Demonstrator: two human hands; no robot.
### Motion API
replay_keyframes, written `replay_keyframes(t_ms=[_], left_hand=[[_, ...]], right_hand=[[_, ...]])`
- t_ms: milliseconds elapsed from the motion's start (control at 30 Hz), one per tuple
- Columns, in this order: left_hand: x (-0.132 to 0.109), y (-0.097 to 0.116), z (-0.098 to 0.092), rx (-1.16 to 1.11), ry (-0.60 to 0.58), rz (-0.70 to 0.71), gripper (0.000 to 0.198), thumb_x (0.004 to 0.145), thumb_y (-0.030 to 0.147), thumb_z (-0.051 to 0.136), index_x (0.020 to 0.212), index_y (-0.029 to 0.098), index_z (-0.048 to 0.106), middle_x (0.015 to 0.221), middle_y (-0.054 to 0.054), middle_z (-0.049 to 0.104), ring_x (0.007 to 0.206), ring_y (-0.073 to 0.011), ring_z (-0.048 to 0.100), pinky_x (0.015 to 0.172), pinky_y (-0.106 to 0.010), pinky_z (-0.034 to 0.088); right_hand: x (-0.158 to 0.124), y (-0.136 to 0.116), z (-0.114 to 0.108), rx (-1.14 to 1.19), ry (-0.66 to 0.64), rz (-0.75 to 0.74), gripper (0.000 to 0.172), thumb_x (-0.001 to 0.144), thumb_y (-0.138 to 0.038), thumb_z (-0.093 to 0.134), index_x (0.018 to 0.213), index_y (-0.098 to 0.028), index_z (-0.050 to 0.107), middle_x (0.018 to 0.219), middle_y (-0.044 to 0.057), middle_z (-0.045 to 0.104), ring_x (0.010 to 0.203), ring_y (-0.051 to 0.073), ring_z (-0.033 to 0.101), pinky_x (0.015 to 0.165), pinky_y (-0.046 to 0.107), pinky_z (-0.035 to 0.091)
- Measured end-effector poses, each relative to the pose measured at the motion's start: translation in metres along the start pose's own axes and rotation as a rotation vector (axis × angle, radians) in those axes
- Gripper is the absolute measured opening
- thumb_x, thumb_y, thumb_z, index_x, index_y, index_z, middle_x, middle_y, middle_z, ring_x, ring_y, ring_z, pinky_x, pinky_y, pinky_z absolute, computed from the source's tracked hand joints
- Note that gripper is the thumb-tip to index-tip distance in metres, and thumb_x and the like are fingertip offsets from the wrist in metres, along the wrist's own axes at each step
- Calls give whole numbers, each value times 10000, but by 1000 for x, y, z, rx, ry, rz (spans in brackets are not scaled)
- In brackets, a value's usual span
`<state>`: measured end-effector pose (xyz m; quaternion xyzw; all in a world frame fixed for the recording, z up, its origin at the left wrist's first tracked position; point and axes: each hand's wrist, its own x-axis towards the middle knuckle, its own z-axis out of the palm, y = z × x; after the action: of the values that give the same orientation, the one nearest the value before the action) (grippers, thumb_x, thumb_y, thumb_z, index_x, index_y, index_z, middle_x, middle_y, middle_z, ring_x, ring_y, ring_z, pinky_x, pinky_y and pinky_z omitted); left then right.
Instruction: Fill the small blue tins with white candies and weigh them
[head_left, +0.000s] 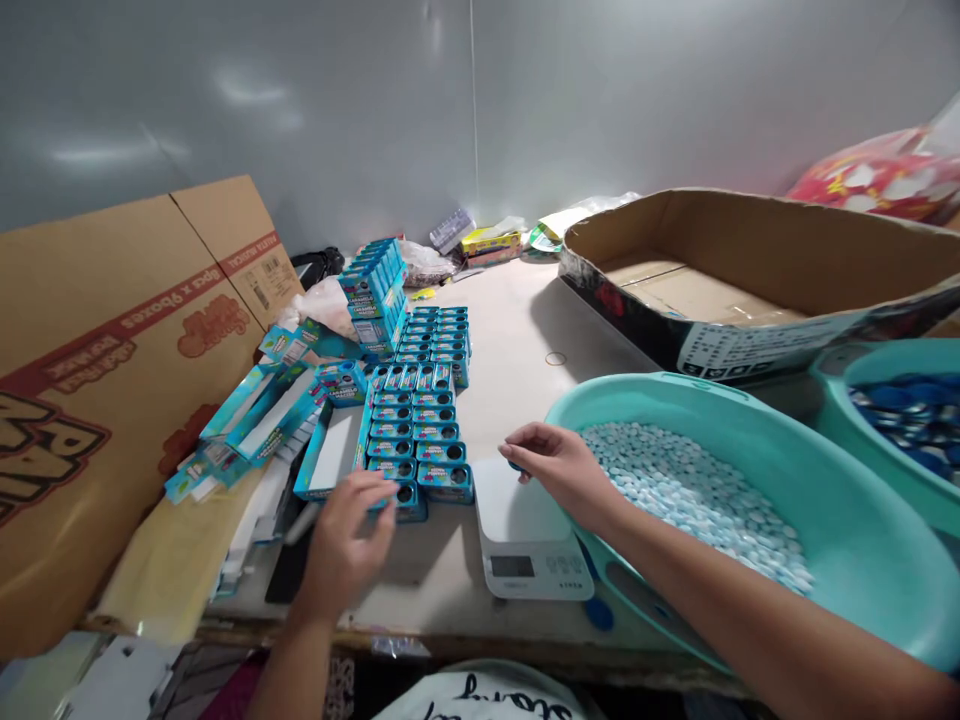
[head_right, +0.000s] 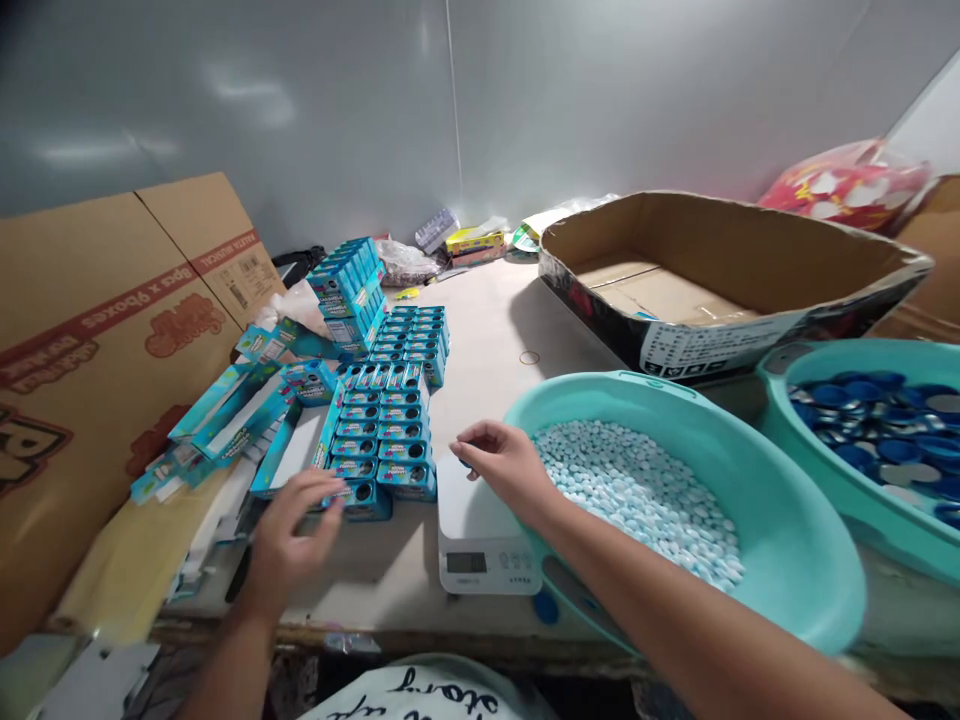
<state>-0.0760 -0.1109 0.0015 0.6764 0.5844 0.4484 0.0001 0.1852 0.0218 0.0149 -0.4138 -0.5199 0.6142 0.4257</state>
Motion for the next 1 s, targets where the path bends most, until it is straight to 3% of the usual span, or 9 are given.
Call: replay_keyframes(t_ms=[67, 133, 267, 433, 600, 733, 867, 1000], left_hand=[[0, 12, 27, 21, -157, 44, 263, 908, 261, 647, 1153, 325, 719, 1176, -68, 701, 1176, -283, 635, 1114, -459, 478], [5, 15, 50, 35, -206, 4, 357, 882, 247, 659, 1233, 301, 692, 1269, -102, 663, 1238, -320, 594, 1131, -497, 452], [14, 8, 75, 172, -313, 30, 387, 786, 124, 680, 1159, 221, 715, 1273, -135, 672, 1234, -363, 592, 1191, -571, 356], [15, 1, 68, 343, -370, 141, 335, 850, 121, 599, 1160, 207, 691, 1313, -114, 674, 1248, -328, 602, 1210, -596, 312], [17, 3, 63, 425, -397, 270, 264, 917, 207, 576, 1155, 215, 688, 1279, -130, 664, 1210, -337, 610, 1182, -623, 332], [21, 5, 69, 443, -379, 263, 154, 911, 246, 595, 1024, 214, 695, 1233, -141, 657, 1166, -349, 612, 1172, -651, 324], [29, 4, 72, 395, -450, 263, 108, 884, 204, 564, 926, 221, 662, 1306, -132, 634, 1279, -357, 552, 1192, -694, 248], [37, 7, 63, 321, -468, 225, 101, 868, 170, 516, 886, 211, 606, 1241, -120, 674, 1229, -343, 596, 1180, -710, 241]], right_hand=[[0, 2, 1, -21, -19, -25, 504, 541, -594, 896, 700, -166, 680, 619, -6, 612, 588, 112, 536, 500, 244, 474], [0, 4, 1, -57, -42, -58, 489, 539, -570, 903, 700, -164, 684, 619, -6, 616, 585, 112, 546, 494, 243, 487], [2, 6, 2, -120, -89, -105, 434, 551, -496, 913, 695, -160, 680, 597, -16, 613, 555, 99, 553, 479, 225, 508], [9, 7, -2, -112, -194, -103, 286, 635, -290, 905, 721, -144, 675, 585, -32, 607, 546, 80, 557, 467, 192, 532], [16, 1, -11, -86, -208, -32, 178, 716, -105, 849, 778, -131, 684, 648, -18, 634, 597, 79, 591, 501, 178, 553], [15, -4, -18, -44, -159, -13, 146, 749, -85, 817, 803, -137, 691, 675, -10, 646, 613, 87, 599, 500, 179, 553], [15, -3, -22, -28, -104, -37, 135, 759, -124, 820, 804, -148, 696, 671, -8, 657, 627, 90, 603, 518, 177, 554], [19, -1, -21, -60, -86, -5, 141, 737, -105, 827, 767, -140, 694, 617, -14, 638, 588, 86, 587, 508, 182, 545]])
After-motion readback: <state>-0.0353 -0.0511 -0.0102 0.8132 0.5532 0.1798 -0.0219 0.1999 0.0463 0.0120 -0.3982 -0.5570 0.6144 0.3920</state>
